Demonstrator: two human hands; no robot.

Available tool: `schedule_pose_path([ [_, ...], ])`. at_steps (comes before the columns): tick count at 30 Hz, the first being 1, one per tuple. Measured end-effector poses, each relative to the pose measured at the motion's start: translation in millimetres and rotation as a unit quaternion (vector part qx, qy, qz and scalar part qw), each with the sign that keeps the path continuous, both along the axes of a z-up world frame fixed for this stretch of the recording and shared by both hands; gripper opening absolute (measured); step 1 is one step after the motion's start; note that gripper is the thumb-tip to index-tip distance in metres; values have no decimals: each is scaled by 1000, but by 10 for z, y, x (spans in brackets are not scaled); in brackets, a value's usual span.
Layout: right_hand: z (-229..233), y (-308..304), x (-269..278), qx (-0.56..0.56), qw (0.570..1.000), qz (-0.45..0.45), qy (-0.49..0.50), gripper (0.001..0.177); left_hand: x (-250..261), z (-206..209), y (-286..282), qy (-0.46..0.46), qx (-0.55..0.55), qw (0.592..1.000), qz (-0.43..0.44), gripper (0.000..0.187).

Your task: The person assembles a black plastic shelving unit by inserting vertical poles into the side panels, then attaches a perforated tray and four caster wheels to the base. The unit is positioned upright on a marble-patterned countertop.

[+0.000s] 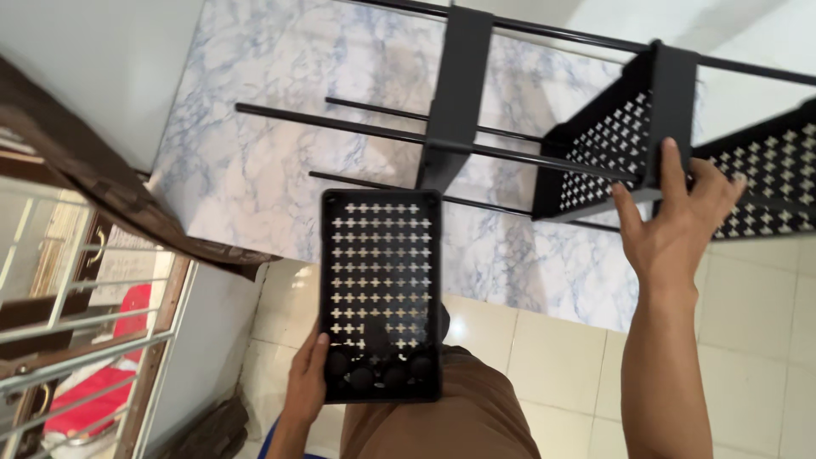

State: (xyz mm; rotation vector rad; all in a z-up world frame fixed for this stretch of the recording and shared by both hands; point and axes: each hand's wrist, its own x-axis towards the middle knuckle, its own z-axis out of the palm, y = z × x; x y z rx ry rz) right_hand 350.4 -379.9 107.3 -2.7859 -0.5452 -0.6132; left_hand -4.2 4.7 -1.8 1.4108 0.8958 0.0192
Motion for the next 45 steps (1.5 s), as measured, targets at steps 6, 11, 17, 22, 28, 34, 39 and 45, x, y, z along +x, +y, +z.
schedule_pose_path([
  [6,-128,218,-192,36,999,-4,-3,77,-170,-10,300,12,-17,991,131,55],
  [11,-107,823,-663,116,991,31,-56,62,-15,-182,881,-7,-79,975,208,54],
  [17,-139,2291,-1452,173,975,138,4,24,508,-703,1968,-42,61,989,129,53],
  [22,-393,3618,-1571,206,927,242,199,25,999,-807,2734,-75,117,990,23,56],
  [28,-881,4598,-1414,116,917,233,302,45,1325,-750,3232,-64,114,990,-48,57],
  [34,-1300,5025,-1328,-35,905,191,378,58,1400,-776,3472,-56,144,984,-88,53],
  [39,-1571,5169,-1309,-153,897,188,370,63,1404,-857,3488,-40,194,976,-90,48],
  [45,-1647,5193,-1238,-165,892,214,361,56,1378,-1124,3451,-23,333,942,-45,33],
])
